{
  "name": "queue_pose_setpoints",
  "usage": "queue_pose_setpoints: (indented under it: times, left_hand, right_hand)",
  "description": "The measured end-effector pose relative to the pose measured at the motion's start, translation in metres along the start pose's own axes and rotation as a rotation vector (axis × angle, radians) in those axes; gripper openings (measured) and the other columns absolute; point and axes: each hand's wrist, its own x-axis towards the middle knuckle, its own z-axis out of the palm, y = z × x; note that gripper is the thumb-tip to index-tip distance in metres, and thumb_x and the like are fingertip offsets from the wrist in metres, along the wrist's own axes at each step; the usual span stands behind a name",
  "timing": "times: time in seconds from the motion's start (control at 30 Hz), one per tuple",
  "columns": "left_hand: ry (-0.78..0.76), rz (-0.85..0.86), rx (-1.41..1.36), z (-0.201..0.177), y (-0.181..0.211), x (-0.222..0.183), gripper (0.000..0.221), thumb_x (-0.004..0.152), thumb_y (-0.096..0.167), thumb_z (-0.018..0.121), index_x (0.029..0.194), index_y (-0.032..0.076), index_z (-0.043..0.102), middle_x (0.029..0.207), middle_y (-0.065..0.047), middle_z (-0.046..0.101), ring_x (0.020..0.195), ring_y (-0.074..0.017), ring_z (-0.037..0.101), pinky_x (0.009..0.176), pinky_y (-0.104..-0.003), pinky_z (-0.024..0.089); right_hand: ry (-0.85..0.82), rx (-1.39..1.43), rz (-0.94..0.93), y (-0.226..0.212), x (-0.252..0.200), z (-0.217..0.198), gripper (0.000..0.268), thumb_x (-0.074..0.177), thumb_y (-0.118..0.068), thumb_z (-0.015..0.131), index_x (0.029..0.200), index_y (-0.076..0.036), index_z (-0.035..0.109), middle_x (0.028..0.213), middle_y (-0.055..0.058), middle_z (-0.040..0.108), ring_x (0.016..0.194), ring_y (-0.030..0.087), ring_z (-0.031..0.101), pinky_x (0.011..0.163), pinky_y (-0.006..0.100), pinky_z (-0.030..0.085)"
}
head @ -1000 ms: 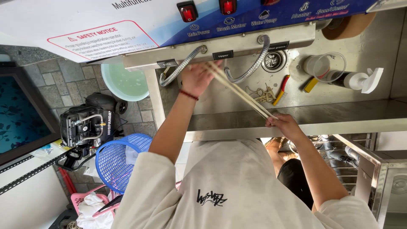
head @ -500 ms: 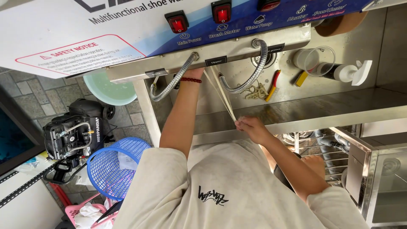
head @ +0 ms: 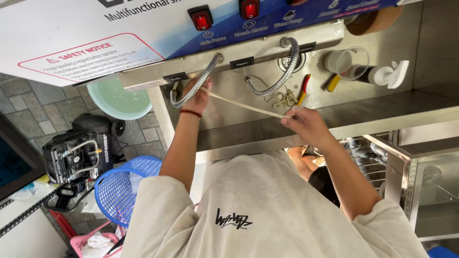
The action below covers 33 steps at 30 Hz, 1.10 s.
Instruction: The recorder is washing and rinsing a pair of shoelaces in a sink at a shoe repair shop.
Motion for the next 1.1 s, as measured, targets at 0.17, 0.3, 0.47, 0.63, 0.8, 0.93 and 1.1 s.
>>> queue_pose_setpoints:
  times: [0.17,0.3,0.47,0.63,0.8,0.93,1.1]
  left_hand:
    - [0.011,0.045,-0.115,-0.014,0.006,-0.031,0.021,0.102,0.018,0.062,0.114,0.001,0.064,0.116,-0.015,0.068,0.112,-0.0295,0.065,0.102,-0.042,0.055]
    - [-0.059,0.066,0.031,0.006,0.018,-0.082,0.034,0.099,0.024,0.056,0.121,-0.001,0.063,0.128,-0.015,0.069,0.126,-0.0295,0.063,0.11,-0.043,0.054]
    - [-0.133,0.033,0.182,0.055,0.034,-0.149,0.033,0.104,0.032,0.056,0.12,0.004,0.065,0.118,-0.011,0.069,0.115,-0.0271,0.065,0.097,-0.042,0.055]
    - [-0.108,0.009,0.326,0.052,0.048,-0.162,0.029,0.107,0.032,0.059,0.11,0.005,0.069,0.104,-0.008,0.072,0.101,-0.0228,0.068,0.089,-0.039,0.055]
    - [-0.143,-0.054,0.13,0.062,0.046,-0.177,0.02,0.106,0.03,0.062,0.101,0.011,0.068,0.096,-0.002,0.072,0.095,-0.0182,0.068,0.082,-0.034,0.052]
    - [-0.149,-0.013,0.015,0.076,0.048,-0.199,0.019,0.105,0.03,0.062,0.101,0.013,0.067,0.097,-0.001,0.072,0.096,-0.0162,0.067,0.084,-0.033,0.051]
    - [-0.115,0.013,0.009,0.075,0.051,-0.205,0.017,0.103,0.031,0.063,0.1,0.015,0.065,0.1,0.003,0.068,0.1,-0.0128,0.064,0.085,-0.032,0.05]
  right_hand:
    - [-0.045,0.02,0.032,0.008,0.005,-0.022,0.016,0.093,-0.015,0.073,0.101,-0.001,0.072,0.085,0.002,0.072,0.08,0.008,0.065,0.074,0.027,0.053]
    - [-0.004,0.058,-0.026,0.036,0.0,-0.047,0.016,0.097,-0.014,0.065,0.105,-0.002,0.07,0.086,0.002,0.072,0.084,0.01,0.067,0.079,0.028,0.054]
    - [0.043,0.16,-0.092,0.028,-0.008,-0.062,0.016,0.1,-0.015,0.066,0.104,0.0,0.071,0.086,0.005,0.071,0.084,0.013,0.066,0.082,0.029,0.052]
    - [-0.034,0.425,-0.076,-0.012,-0.03,-0.078,0.016,0.104,-0.018,0.063,0.104,-0.002,0.067,0.093,0.004,0.067,0.089,0.016,0.067,0.086,0.031,0.052]
    - [-0.081,0.429,-0.044,-0.06,-0.05,-0.089,0.018,0.104,-0.02,0.062,0.1,-0.002,0.064,0.096,0.005,0.065,0.097,0.02,0.068,0.093,0.037,0.053]
    - [-0.11,0.489,-0.008,-0.051,-0.048,-0.089,0.018,0.104,-0.021,0.062,0.1,-0.003,0.064,0.094,0.007,0.065,0.094,0.022,0.067,0.092,0.04,0.053]
    - [-0.089,0.722,0.006,-0.049,-0.047,-0.074,0.022,0.108,-0.017,0.062,0.113,0.005,0.064,0.094,0.01,0.066,0.089,0.024,0.063,0.088,0.042,0.053]
